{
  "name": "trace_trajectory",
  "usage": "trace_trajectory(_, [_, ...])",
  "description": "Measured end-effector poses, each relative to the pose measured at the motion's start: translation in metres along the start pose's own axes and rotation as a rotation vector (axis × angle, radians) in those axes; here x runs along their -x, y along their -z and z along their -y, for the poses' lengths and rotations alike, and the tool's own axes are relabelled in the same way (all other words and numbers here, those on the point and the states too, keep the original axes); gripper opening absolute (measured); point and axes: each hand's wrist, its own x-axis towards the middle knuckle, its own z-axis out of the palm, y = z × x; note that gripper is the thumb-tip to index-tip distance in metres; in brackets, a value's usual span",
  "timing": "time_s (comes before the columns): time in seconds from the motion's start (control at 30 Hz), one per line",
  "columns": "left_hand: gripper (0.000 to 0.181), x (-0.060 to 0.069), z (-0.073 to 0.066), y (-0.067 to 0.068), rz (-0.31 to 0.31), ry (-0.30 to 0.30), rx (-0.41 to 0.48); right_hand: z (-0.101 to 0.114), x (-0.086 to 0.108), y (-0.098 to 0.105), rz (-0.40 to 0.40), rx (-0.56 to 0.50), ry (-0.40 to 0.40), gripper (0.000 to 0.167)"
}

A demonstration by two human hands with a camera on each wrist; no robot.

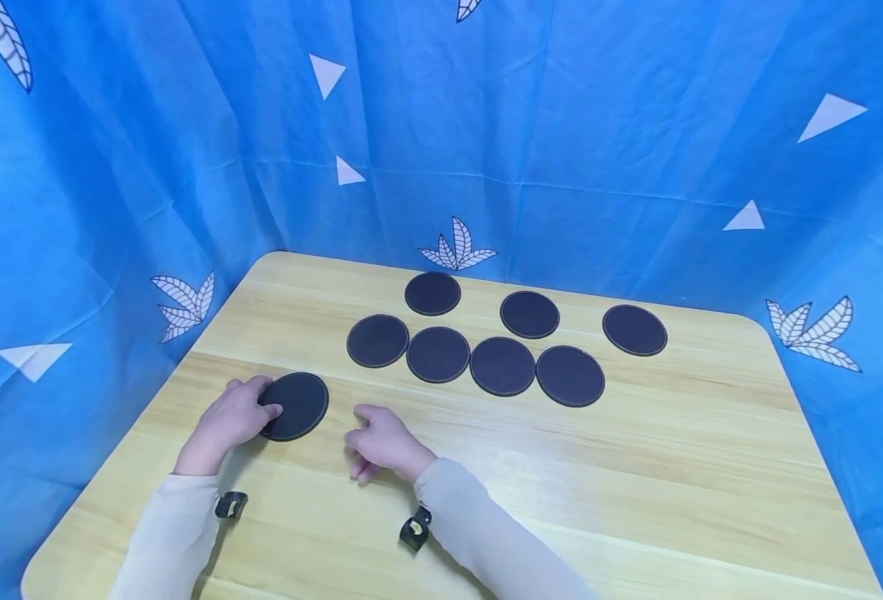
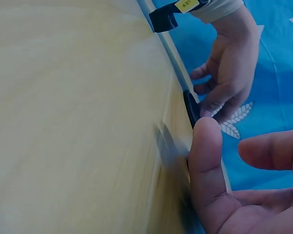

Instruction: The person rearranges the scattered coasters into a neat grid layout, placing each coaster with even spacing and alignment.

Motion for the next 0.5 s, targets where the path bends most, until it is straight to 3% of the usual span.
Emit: trace_trajectory(0.5, [0.054, -0.003, -0.011, -0.005, 0.016, -0.030, 0.023, 0.003, -0.016, -0.016, 0.001, -0.034, -0.038, 0.072])
